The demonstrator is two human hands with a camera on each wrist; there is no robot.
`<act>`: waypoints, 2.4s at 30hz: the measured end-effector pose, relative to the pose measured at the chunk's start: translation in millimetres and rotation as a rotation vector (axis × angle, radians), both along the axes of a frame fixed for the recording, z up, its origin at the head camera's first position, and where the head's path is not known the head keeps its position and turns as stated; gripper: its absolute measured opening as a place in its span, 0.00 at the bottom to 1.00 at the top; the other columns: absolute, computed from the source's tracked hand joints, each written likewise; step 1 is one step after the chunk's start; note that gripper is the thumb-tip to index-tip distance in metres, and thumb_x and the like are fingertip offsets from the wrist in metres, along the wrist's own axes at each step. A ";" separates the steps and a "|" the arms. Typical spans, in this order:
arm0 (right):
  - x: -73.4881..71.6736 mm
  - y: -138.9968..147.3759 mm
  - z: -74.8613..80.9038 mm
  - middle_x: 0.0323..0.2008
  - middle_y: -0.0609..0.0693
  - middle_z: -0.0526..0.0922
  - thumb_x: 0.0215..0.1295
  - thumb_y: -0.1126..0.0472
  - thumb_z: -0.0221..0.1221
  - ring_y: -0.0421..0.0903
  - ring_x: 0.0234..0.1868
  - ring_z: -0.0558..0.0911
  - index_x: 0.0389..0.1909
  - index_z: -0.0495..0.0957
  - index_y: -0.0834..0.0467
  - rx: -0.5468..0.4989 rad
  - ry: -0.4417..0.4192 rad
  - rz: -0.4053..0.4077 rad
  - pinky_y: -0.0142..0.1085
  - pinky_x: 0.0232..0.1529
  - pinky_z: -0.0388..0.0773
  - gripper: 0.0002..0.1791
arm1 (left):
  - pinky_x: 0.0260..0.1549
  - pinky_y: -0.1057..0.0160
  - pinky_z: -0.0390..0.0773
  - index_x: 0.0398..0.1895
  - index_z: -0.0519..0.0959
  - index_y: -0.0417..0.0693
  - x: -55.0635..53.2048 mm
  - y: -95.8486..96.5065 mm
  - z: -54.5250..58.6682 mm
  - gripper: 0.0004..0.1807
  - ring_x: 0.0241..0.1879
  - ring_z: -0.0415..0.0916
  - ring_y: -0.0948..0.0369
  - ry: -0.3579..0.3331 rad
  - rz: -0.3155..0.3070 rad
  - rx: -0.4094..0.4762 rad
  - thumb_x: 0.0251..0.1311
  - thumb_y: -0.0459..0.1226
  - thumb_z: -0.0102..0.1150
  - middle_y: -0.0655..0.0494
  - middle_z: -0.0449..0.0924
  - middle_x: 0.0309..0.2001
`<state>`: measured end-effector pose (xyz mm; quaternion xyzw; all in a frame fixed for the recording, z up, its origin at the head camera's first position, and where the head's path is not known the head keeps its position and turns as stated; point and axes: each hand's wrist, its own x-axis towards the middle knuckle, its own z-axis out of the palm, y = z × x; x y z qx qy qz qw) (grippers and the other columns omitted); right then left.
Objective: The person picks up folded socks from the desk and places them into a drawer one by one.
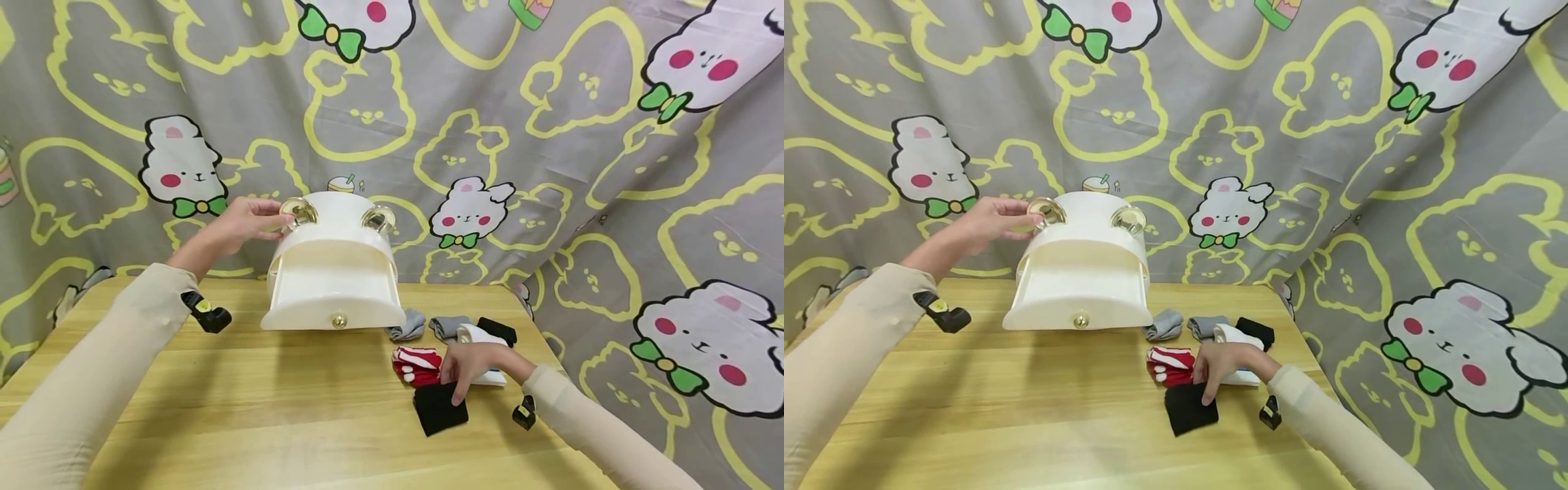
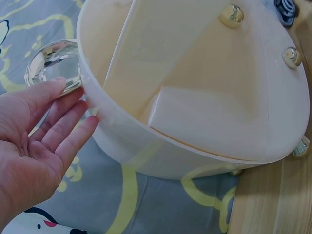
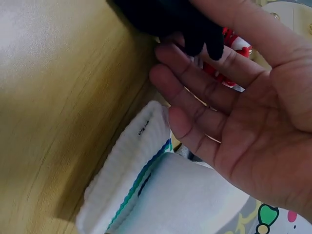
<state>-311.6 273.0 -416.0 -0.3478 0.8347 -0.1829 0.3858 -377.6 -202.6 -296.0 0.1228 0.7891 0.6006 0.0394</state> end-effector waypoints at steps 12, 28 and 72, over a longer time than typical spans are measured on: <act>0.9 -3.3 -0.4 0.30 0.36 0.84 0.55 0.63 0.74 0.28 0.29 0.74 0.39 0.89 0.58 0.012 -0.021 0.015 0.22 0.34 0.75 0.11 | 0.54 0.58 0.86 0.53 0.81 0.41 1.6 0.9 0.0 0.17 0.44 0.84 0.64 0.001 -0.011 0.006 0.68 0.42 0.65 0.66 0.84 0.40; -1.5 -6.3 8.6 0.18 0.41 0.52 0.61 0.66 0.69 0.37 0.22 0.51 0.17 0.63 0.60 -0.024 -0.115 0.071 0.27 0.29 0.54 0.23 | 0.52 0.59 0.87 0.54 0.81 0.38 1.3 0.0 -1.7 0.18 0.44 0.84 0.64 0.010 0.005 0.014 0.68 0.41 0.65 0.68 0.84 0.37; -55.4 -113.4 208.8 0.22 0.47 0.76 0.69 0.60 0.65 0.47 0.34 0.85 0.22 0.75 0.55 -0.239 0.113 -0.188 0.37 0.45 0.81 0.15 | 0.62 0.51 0.81 0.64 0.74 0.31 2.3 6.5 -3.6 0.25 0.63 0.74 0.45 -0.001 -0.022 -0.009 0.71 0.39 0.62 0.46 0.77 0.57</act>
